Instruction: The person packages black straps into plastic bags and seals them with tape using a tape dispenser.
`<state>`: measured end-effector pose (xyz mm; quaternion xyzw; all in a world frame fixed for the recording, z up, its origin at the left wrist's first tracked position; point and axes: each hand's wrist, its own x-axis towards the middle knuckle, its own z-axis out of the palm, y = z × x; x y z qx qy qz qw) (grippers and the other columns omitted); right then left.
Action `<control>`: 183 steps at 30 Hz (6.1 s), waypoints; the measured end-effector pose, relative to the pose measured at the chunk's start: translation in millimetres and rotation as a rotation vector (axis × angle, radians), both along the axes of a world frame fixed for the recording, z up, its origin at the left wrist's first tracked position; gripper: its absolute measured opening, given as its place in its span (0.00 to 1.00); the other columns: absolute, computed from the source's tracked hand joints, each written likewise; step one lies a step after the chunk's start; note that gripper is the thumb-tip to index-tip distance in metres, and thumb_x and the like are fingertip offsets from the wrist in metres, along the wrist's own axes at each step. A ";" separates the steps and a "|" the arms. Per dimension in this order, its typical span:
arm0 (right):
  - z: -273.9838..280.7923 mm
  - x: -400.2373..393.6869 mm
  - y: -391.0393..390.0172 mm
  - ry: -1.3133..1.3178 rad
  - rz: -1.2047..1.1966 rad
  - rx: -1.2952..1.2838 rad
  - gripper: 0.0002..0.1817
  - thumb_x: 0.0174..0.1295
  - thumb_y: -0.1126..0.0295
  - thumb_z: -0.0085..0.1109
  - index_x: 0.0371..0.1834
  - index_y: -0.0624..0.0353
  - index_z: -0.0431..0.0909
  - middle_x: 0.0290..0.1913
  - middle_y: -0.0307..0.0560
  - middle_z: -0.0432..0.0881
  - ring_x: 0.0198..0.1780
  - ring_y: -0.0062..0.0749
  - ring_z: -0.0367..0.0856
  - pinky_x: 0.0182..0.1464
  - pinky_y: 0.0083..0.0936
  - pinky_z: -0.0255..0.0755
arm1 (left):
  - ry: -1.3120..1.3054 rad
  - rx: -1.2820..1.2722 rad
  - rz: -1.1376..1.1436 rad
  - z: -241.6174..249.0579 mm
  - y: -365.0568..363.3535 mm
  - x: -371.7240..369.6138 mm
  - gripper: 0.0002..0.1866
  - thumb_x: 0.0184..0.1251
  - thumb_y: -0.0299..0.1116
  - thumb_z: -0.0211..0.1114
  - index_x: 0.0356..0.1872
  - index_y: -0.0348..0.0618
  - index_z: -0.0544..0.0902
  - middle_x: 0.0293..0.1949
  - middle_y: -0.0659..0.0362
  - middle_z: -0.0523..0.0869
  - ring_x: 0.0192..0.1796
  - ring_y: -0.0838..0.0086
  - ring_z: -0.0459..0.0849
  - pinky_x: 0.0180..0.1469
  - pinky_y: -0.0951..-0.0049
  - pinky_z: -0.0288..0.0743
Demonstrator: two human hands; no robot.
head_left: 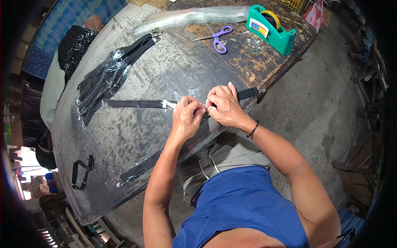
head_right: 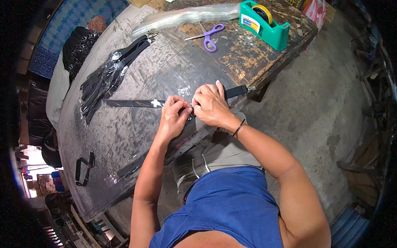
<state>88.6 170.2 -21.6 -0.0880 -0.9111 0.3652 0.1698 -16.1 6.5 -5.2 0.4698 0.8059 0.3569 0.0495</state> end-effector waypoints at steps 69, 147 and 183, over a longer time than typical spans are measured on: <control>-6.1 0.2 21.7 0.170 0.193 -0.120 0.09 0.62 0.72 0.61 0.45 0.55 0.79 0.62 0.53 0.75 0.73 0.55 0.68 0.77 0.62 0.51 | 0.136 -0.087 -0.172 4.4 7.5 -18.6 0.03 0.63 0.30 0.68 0.35 0.44 0.85 0.55 0.55 0.81 0.64 0.54 0.76 0.65 0.54 0.67; -1.3 12.6 9.6 0.259 0.216 0.284 0.09 0.65 0.71 0.65 0.46 0.57 0.77 0.65 0.53 0.73 0.75 0.59 0.65 0.74 0.60 0.60 | 0.322 -0.104 -0.208 8.4 4.4 -9.1 0.04 0.66 0.30 0.68 0.40 0.46 0.86 0.59 0.58 0.78 0.72 0.55 0.69 0.69 0.49 0.62; 4.4 17.6 41.4 0.162 0.210 0.013 0.07 0.63 0.78 0.60 0.43 0.61 0.80 0.55 0.55 0.80 0.63 0.54 0.77 0.66 0.44 0.70 | 0.639 -0.302 -0.026 11.8 -22.4 45.3 0.31 0.63 0.56 0.70 0.62 0.48 0.80 0.58 0.61 0.75 0.70 0.61 0.68 0.68 0.52 0.61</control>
